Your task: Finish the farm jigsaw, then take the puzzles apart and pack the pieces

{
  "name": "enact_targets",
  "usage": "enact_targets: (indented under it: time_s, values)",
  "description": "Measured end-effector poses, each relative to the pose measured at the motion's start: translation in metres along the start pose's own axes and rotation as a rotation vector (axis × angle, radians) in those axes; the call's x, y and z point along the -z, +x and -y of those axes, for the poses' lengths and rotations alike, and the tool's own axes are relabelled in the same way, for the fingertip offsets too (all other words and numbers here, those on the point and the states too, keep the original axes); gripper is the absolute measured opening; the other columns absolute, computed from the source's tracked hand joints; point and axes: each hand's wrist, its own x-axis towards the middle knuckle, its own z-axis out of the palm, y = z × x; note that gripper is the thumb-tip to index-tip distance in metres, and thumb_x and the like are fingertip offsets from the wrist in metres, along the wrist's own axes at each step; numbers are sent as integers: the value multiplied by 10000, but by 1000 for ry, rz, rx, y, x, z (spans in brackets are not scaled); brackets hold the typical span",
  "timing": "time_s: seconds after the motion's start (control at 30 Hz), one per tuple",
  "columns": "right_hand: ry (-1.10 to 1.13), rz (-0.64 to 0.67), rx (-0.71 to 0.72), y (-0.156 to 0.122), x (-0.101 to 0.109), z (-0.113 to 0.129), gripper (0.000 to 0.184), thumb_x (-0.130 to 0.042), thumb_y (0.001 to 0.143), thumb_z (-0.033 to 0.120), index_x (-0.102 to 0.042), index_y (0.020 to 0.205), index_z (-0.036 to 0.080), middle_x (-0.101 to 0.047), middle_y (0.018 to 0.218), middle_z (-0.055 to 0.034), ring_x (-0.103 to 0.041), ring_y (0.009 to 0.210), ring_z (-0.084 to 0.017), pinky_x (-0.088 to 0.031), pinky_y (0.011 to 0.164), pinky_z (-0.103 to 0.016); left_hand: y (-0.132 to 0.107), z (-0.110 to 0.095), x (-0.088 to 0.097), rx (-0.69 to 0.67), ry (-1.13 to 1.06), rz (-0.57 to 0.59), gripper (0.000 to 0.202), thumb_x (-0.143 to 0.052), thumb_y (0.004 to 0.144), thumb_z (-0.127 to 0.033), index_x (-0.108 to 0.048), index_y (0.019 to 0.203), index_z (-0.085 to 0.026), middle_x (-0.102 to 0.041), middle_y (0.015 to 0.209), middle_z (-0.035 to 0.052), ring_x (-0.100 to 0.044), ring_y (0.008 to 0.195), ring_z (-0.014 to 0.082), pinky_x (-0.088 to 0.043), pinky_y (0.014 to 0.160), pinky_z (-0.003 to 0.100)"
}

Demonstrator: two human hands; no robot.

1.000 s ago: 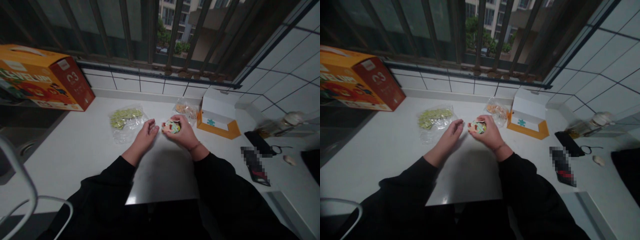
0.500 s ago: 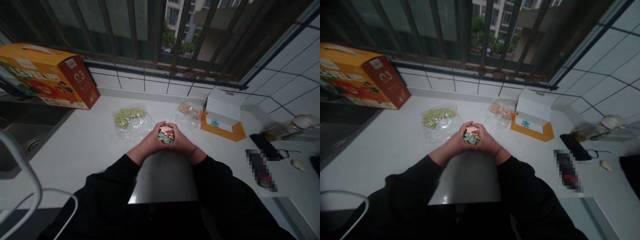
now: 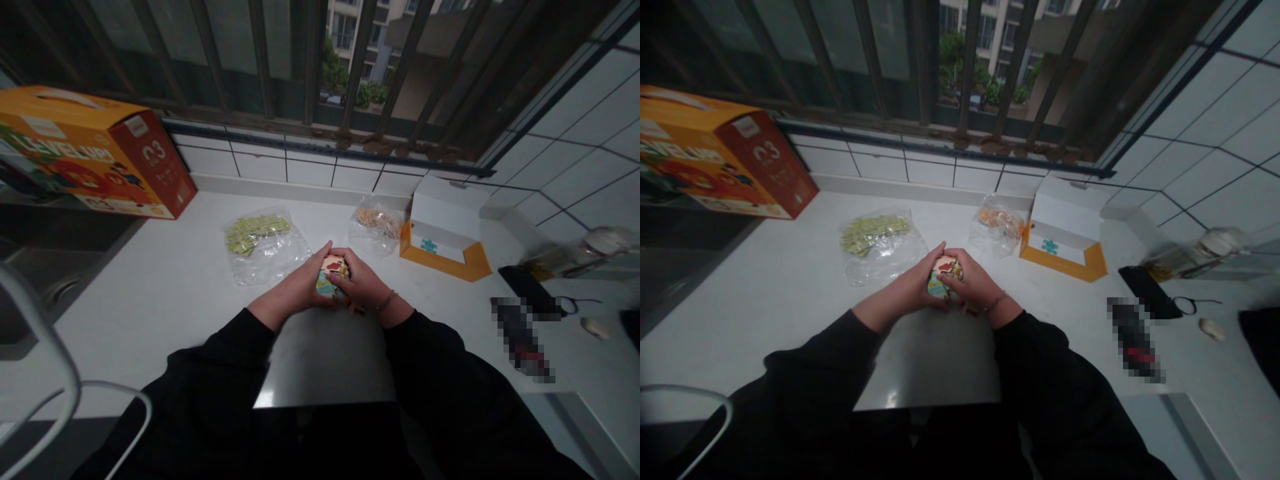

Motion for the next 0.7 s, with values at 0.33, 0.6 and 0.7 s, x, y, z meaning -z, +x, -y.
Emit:
enact_targets:
  time_s: [0.33, 0.6, 0.7]
  values:
    - [-80, -190, 23, 2, 1, 5, 420, -421, 1130, 582, -697, 1180, 270, -777, 1163, -81, -721, 1120, -288, -568, 1038, -466, 0, -3, -3, 70, -82, -43, 1427, -1009, 612, -250, -173, 1767, -303, -586, 1590, 207, -637, 1406, 414, -510, 1174, 605]
    - [-25, -399, -142, 3, 0, -1, 530, -382, 1093, 734, -623, 968, 279, -720, 883, -60, -681, 853, -276, -609, 838, -457, 0, -1, -2, -22, -36, -85, 1031, -990, 601, -193, -520, 1516, -266, -601, 1521, 156, -626, 1369, 382, -519, 1161, 595]
    - [-116, -448, -112, 5, 7, -6, 485, -401, 1110, 662, -651, 979, 268, -725, 964, -93, -684, 940, -295, -593, 931, -490, 0, -4, 0, -17, 13, -79, 918, -989, 601, -195, -574, 1416, -269, -638, 1426, 125, -639, 1297, 364, -542, 1107, 571]
